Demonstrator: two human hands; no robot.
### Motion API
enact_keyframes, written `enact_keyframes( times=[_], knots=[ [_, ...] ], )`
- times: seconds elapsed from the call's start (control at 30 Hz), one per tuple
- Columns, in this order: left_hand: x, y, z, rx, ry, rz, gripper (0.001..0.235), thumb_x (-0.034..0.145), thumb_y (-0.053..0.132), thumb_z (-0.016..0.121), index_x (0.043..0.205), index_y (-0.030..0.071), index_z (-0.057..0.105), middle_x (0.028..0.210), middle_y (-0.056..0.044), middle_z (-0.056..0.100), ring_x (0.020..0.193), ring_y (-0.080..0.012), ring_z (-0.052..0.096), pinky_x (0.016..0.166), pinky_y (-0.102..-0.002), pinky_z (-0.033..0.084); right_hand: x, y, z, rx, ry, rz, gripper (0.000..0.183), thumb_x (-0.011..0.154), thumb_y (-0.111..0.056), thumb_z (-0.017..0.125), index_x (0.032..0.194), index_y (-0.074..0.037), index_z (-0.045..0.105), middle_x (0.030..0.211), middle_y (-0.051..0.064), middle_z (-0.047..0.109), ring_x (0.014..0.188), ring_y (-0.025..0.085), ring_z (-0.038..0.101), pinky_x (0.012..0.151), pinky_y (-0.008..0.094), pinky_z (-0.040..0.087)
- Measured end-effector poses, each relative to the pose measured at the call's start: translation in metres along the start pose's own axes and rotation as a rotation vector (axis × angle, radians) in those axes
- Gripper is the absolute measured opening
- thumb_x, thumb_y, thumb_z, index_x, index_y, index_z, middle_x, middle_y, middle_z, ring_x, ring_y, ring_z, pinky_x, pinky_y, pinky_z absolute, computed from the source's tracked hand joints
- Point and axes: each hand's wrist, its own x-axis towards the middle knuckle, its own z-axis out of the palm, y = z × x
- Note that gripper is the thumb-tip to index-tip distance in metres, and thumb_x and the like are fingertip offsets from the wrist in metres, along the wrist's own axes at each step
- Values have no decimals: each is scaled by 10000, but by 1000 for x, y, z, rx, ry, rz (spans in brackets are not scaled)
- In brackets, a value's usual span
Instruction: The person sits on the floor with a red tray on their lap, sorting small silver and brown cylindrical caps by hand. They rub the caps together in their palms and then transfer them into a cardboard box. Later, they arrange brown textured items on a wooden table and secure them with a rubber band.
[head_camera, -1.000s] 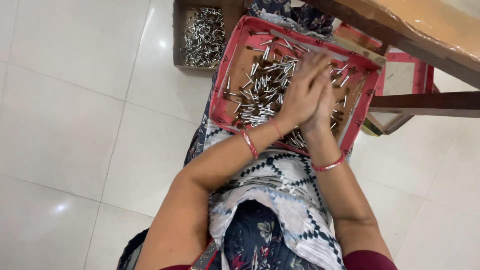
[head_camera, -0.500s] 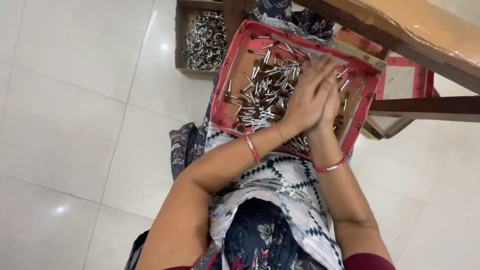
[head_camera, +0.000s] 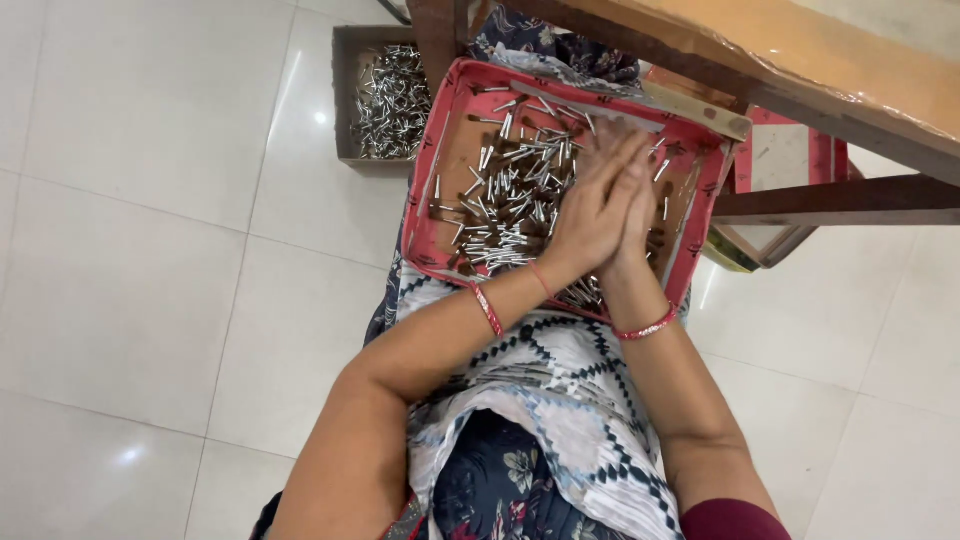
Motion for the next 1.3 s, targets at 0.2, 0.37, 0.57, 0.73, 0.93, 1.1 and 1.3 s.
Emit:
enact_keyframes(
  times=[0.2, 0.37, 0.57, 0.73, 0.93, 1.1, 1.3],
  knots=[
    [-6, 8, -1, -64, 73, 105, 459, 1166, 291, 373, 1588, 120, 435, 1718, -141, 298, 1636, -393, 201, 1355, -473, 123, -8, -25, 33, -122, 419, 327, 675, 1006, -532, 478, 1446, -25, 549, 1384, 162, 632, 1238, 276, 613, 1067, 436, 480],
    [19, -9, -8, 93, 107, 109, 438, 1138, 285, 406, 1536, 148, 528, 1663, -98, 430, 1586, -352, 359, 1355, -445, 198, -8, -8, 24, -31, 373, 255, 664, 1034, -532, 475, 1507, -65, 484, 1509, 108, 551, 1369, 246, 533, 1176, 406, 408],
    [1, 34, -14, 59, -19, 142, 468, 1108, 252, 466, 1557, 121, 494, 1607, -109, 507, 1565, -328, 407, 1330, -451, 266, -8, -7, 9, 386, -4, 148, 741, 1084, -589, 334, 1660, -134, 236, 1729, 128, 294, 1626, 297, 256, 1341, 477, 170],
    [-2, 72, -30, 109, -76, 290, 613, 1065, 246, 527, 1611, 49, 332, 1621, -160, 454, 1540, -320, 424, 1327, -463, 275, -24, -36, 51, 313, -45, -38, 660, 1117, -516, 334, 1678, -190, 213, 1747, 117, 267, 1635, 314, 249, 1357, 493, 156],
    [5, 79, -32, 167, -95, 394, 624, 1035, 231, 545, 1598, 48, 347, 1647, -157, 423, 1587, -344, 359, 1343, -477, 268, -29, -39, 49, 331, 12, -78, 674, 1123, -449, 445, 1687, -149, 229, 1744, 132, 282, 1616, 314, 300, 1380, 474, 212],
    [8, 76, -30, 276, -214, 400, 584, 1053, 261, 551, 1566, 26, 398, 1608, -184, 453, 1525, -348, 405, 1288, -484, 278, -32, -36, 54, 513, -84, -84, 711, 1080, -488, 502, 1664, -159, 265, 1700, 151, 348, 1560, 330, 378, 1315, 475, 294],
    [12, 93, -39, -136, -63, 136, 453, 1130, 261, 418, 1508, 39, 533, 1380, -124, 651, 1209, -189, 618, 1115, -323, 487, -27, -15, 14, 854, 251, 167, 469, 1146, -323, 476, 1507, -32, 546, 1469, 135, 597, 1343, 267, 580, 1192, 418, 450]
  ],
)
